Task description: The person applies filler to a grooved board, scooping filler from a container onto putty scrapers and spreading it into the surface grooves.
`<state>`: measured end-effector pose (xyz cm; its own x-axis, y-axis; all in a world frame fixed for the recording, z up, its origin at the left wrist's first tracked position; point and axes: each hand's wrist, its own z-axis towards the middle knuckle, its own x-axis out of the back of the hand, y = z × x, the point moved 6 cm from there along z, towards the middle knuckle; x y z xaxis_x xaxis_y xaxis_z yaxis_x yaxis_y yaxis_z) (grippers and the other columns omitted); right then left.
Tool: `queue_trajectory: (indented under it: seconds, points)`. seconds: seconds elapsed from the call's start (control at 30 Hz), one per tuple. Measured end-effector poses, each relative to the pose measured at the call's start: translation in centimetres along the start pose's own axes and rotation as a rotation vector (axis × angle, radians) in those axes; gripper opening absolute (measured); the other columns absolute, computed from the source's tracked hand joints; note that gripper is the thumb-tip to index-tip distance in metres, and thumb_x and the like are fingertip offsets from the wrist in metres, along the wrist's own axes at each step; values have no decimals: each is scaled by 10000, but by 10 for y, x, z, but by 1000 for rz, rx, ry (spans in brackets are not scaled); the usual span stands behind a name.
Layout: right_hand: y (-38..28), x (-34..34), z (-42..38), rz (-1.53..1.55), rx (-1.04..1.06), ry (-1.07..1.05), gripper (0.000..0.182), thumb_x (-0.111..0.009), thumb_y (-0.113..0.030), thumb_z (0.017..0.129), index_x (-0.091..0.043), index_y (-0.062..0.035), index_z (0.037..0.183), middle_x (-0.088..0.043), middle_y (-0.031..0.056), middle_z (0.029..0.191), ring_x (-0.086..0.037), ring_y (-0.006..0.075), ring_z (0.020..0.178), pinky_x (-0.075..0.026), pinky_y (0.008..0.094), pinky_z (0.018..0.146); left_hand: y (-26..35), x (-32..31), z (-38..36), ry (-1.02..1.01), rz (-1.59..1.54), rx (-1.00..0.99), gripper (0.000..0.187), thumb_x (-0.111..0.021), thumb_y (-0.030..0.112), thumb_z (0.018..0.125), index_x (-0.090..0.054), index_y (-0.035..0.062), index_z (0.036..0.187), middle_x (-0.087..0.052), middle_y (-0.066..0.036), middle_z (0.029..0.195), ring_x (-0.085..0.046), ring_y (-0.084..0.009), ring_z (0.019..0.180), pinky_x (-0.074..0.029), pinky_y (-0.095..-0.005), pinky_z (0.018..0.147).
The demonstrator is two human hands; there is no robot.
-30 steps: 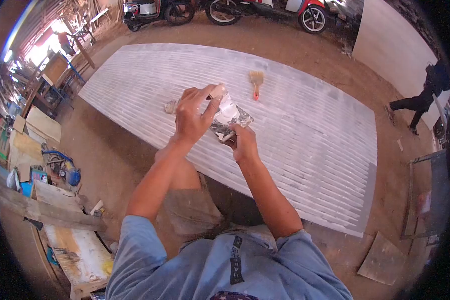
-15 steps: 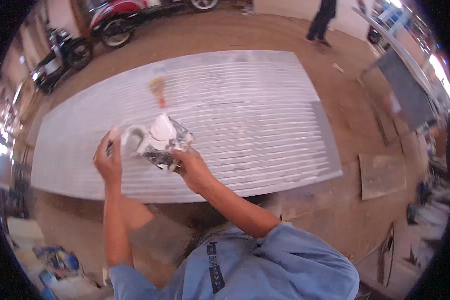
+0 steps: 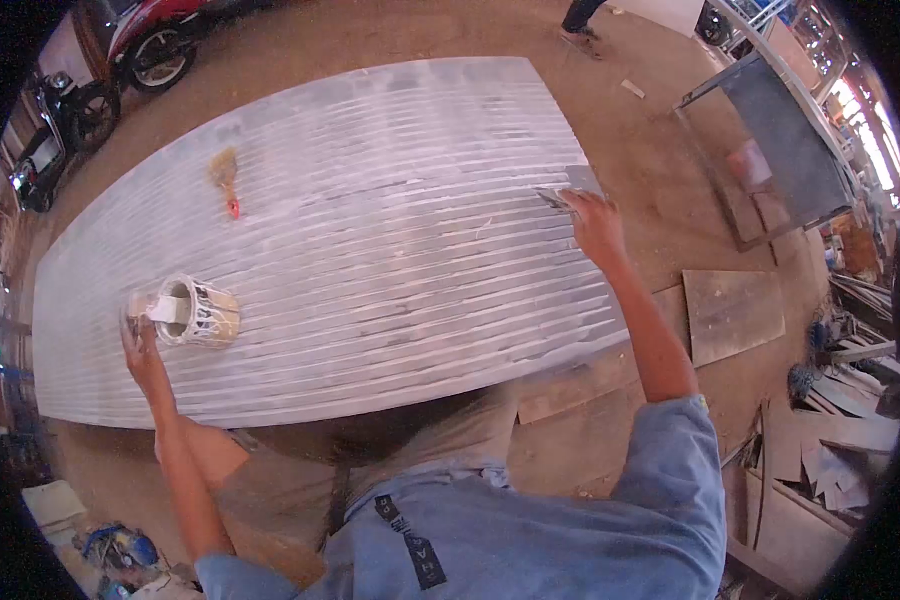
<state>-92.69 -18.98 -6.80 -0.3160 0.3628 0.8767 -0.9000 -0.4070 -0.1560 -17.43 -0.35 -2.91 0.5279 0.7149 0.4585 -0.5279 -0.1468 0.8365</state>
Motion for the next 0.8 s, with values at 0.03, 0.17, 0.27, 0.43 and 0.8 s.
queue_trajectory:
  seconds: [0.03,0.17,0.27,0.43,0.8]
  points:
    - [7,-10,3,-76,15,-56,424,-587,-20,822,-673,-115,1227,-703,111,1194,-647,310,1107,-500,488,888,-4,7,-5,64,-90,2,542,-576,261,1038,-442,-12,1487,-562,-187,1389,-565,-229,1230,-438,-321,1027]
    - [29,-22,2,-82,19,-110,446,-583,2,803,-672,-122,1222,-702,87,1200,-640,280,1140,-485,481,926,-74,76,-3,20,165,-53,569,-535,265,1052,-385,-9,1527,-458,-192,1517,-476,-274,1344,-343,-375,1143]
    - [21,-10,-7,-144,29,-218,468,-575,10,807,-662,-136,1244,-679,64,1263,-608,272,1205,-469,483,963,-119,147,-21,-57,612,-477,531,-484,289,1065,-435,-5,1503,-451,-169,1540,-455,-292,1376,-329,-370,1148]
    - [37,-16,13,-80,-20,-132,523,-559,8,819,-632,-150,1313,-630,47,1365,-543,277,1308,-421,510,1052,-96,146,-30,-39,379,4,576,-441,351,1070,-418,-21,1509,-440,-166,1550,-429,-301,1409,-322,-383,1161]
    - [74,-15,10,-85,-11,-123,554,-539,20,832,-610,-156,1352,-628,36,1374,-540,287,1310,-394,513,1087,-55,117,-53,-60,507,43,563,-433,330,1069,-445,-53,1481,-442,-201,1545,-421,-321,1420,-308,-395,1171]
